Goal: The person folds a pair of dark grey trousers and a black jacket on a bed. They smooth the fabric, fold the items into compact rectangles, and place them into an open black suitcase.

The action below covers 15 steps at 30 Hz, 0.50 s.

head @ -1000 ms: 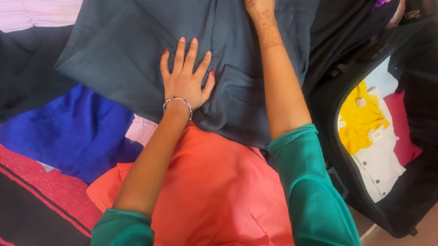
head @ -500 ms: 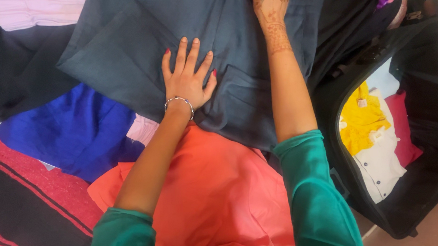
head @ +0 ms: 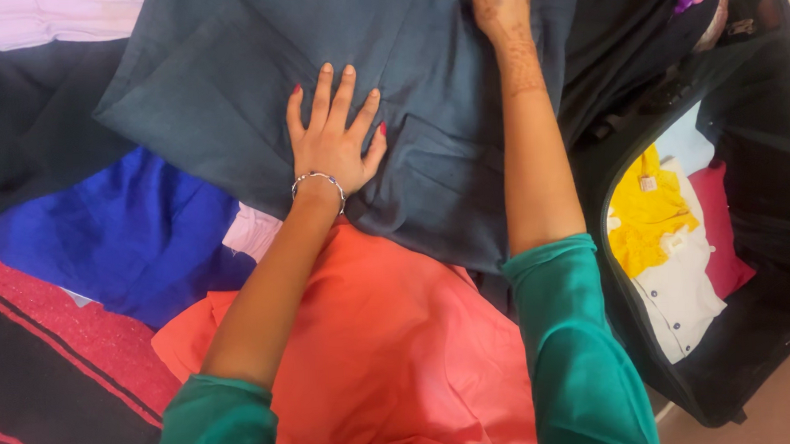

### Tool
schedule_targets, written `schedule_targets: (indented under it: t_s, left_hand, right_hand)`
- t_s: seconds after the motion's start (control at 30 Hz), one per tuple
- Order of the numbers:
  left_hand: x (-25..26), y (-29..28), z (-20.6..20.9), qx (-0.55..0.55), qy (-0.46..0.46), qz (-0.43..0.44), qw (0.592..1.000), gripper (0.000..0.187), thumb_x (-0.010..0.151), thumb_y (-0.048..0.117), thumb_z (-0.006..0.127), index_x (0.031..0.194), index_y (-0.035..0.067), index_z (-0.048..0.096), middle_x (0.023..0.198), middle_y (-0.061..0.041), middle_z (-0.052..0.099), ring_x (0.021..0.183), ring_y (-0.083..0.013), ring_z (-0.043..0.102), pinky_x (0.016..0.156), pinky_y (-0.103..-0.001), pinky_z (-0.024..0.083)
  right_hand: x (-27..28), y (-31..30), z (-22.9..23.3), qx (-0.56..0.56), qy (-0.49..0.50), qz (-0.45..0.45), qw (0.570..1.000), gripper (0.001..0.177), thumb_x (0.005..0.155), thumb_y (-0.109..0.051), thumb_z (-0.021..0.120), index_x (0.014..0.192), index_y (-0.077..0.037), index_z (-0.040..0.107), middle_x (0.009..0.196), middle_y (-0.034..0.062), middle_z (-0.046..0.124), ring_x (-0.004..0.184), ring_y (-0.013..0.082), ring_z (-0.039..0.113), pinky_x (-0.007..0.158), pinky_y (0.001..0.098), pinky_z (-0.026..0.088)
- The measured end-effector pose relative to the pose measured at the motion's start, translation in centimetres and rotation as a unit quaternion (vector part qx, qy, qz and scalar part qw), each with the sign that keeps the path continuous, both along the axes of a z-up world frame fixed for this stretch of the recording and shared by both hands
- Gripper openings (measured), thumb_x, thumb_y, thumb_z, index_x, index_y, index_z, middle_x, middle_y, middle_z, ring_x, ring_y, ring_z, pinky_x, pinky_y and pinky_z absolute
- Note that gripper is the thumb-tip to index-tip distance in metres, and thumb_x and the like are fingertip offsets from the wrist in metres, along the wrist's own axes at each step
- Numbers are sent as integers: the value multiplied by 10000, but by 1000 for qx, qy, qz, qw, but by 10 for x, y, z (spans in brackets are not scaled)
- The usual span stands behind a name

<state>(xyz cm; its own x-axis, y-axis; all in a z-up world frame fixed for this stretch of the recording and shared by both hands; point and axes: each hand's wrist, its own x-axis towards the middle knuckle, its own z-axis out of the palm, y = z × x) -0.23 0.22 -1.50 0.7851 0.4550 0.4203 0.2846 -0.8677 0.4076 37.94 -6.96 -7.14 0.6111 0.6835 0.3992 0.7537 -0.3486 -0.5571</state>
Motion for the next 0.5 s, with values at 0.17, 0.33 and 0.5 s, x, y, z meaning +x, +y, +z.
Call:
schedule_targets:
  t_s: [0.17, 0.33, 0.5]
  left_hand:
    - [0, 0, 0, 0, -1, 0, 1000, 420, 956, 349, 687, 1337, 177, 733, 1565, -138, 508, 1498, -339, 378, 1192, -610, 247]
    - [0, 0, -1, -2, 1, 0, 1000, 419, 959, 350, 686, 1339, 178, 734, 1567, -136, 508, 1500, -335, 374, 1190, -611, 245]
    - [1, 0, -2, 1, 4, 1, 1000, 421, 958, 353, 684, 1340, 181, 733, 1569, -135, 506, 1503, -335, 372, 1188, -610, 247]
  right_hand:
    - [-8, -14, 16, 41, 153, 9, 987, 348, 976, -201, 701, 771, 25, 534, 628, 17, 482, 555, 120, 443, 506, 338, 350]
    - [-5, -2, 10, 21, 107, 11, 994, 306, 961, -175, 703, 798, 30, 545, 671, 16, 514, 591, 118, 474, 539, 336, 384]
    - [-10, 18, -7, -7, 38, 1, 999, 266, 946, -149, 704, 825, 35, 556, 714, 15, 547, 627, 116, 505, 572, 335, 418]
